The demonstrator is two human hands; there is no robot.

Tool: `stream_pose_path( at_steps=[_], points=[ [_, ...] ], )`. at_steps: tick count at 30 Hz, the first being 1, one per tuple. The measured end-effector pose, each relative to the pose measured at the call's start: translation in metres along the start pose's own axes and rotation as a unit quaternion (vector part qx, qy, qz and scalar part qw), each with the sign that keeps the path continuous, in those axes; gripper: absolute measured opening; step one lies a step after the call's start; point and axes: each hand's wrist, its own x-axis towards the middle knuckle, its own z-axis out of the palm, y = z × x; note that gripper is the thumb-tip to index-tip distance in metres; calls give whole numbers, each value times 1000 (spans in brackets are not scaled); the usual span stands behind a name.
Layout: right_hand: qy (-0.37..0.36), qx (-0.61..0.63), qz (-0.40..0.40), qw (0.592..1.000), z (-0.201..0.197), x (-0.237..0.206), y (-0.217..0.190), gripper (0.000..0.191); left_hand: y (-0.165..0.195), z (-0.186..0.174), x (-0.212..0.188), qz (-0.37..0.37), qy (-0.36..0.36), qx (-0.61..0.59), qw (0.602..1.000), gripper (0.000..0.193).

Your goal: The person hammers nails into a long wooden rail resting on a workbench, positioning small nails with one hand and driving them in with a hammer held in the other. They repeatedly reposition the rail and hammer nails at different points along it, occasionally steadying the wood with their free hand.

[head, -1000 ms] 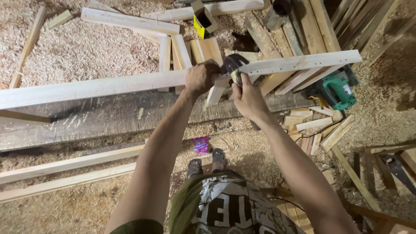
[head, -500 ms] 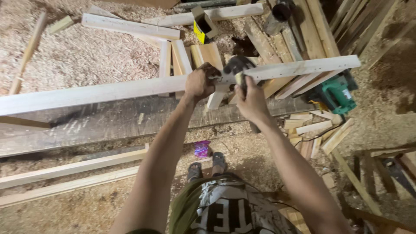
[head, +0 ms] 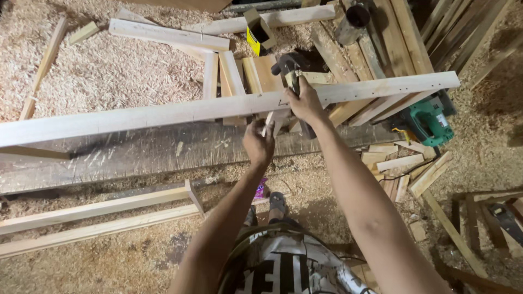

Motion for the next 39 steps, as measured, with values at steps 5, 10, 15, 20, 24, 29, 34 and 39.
stream_pose_path(
  at_steps=[5, 10, 15, 20, 24, 29, 34, 39],
  points=[
    [7, 24, -24, 999, -2, 0, -1, 40, 17, 20, 14, -116, -82, -123, 982, 36],
    [13, -15, -55, 998, 2, 3, 8, 45, 31, 18, 23, -269, -136, -227, 926, 38],
    [-22, -3, 21, 1000, 3, 4, 8, 41, 28, 24, 24, -213, -80, -137, 964, 32],
    [22, -27, -20, 999, 3, 3, -2, 45, 27, 37, 21, -221, -54, -127, 966, 30],
    [4, 8, 24, 1000, 5, 0, -7, 43, 22, 35, 13, -117, 21, -183, 976, 32],
    [52, -14, -54, 997, 3, -2, -1, 43, 22, 35, 14, -137, -14, -201, 970, 30],
    [32, 11, -25, 999, 3, 1, 2, 43, 30, 37, 19, -171, -13, -149, 974, 29],
    [66, 32, -186, 980, 0, 5, -5, 42, 13, 21, 18, -100, -42, -198, 974, 30]
  ],
)
